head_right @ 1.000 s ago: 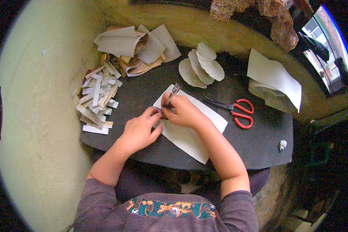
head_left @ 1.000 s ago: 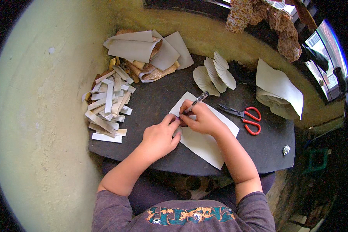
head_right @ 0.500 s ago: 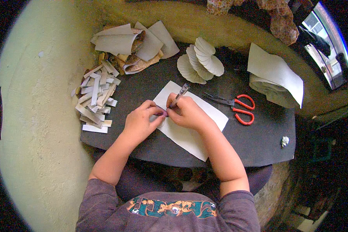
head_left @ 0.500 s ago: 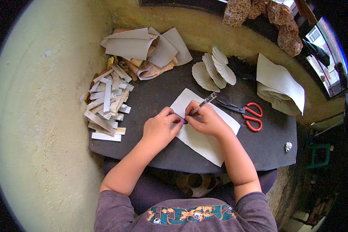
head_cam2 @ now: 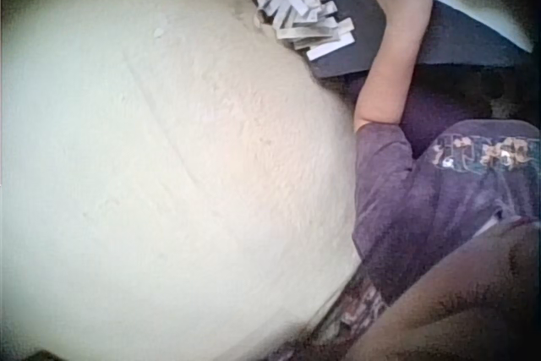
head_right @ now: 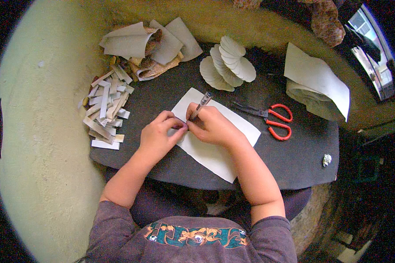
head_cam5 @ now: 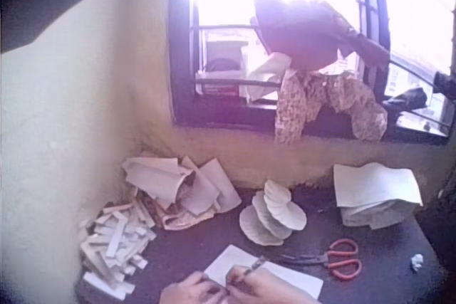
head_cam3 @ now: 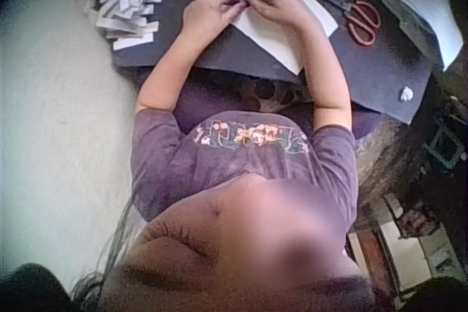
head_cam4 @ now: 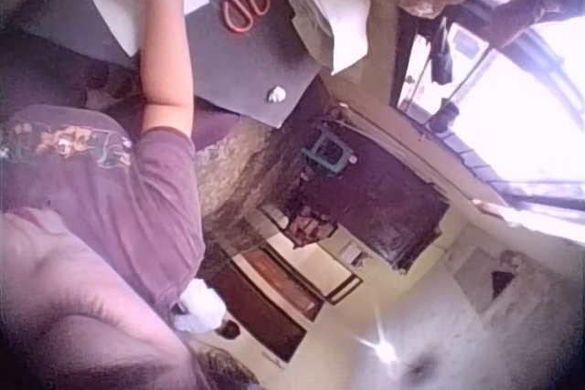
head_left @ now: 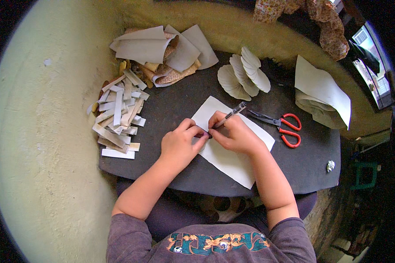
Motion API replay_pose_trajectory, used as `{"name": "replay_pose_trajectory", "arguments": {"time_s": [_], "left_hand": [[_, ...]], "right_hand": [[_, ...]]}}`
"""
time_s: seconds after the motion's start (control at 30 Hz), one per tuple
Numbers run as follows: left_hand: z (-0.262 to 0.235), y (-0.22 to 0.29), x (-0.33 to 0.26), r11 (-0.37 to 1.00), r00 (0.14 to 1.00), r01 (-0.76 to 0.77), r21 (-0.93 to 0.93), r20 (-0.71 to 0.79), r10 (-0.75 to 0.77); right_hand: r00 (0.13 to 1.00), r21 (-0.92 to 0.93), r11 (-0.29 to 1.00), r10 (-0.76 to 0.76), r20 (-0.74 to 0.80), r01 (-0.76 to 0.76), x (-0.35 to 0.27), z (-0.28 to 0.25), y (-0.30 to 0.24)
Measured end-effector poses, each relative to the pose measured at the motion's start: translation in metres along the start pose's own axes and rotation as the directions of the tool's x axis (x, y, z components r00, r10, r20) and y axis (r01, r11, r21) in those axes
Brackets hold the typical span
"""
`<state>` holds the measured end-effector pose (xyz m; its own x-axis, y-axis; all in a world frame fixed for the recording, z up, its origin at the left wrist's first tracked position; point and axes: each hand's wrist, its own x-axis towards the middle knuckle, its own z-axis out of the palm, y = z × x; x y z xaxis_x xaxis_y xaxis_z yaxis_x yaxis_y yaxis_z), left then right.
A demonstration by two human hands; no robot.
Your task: The person folds and stacks white paper pieces into fan-like shapes, then cleans up paper scraps. They use a pen and a small purple object to draw curved lines on a sheet of white paper.
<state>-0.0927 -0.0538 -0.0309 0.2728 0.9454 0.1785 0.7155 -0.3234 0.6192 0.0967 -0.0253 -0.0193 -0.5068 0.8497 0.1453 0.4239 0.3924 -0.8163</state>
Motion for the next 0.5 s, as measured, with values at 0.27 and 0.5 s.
{"name": "replay_pose_trajectory", "arguments": {"time_s": [0.27, 0.5], "left_hand": [[-0.0026, 0.0036, 0.0012, 1.0, 1.0, 0.014, -0.009, 0.006, -0.014], [-0.0029, 0.002, 0.0021, 1.0, 1.0, 0.006, -0.014, 0.013, -0.006]], "right_hand": [[0.999, 0.024, 1.0, -0.01, 0.04, 0.009, -0.0024, -0.004, 0.0016], [0.997, 0.035, 0.999, -0.037, 0.065, 0.035, -0.0025, -0.0067, 0.0043]]}}
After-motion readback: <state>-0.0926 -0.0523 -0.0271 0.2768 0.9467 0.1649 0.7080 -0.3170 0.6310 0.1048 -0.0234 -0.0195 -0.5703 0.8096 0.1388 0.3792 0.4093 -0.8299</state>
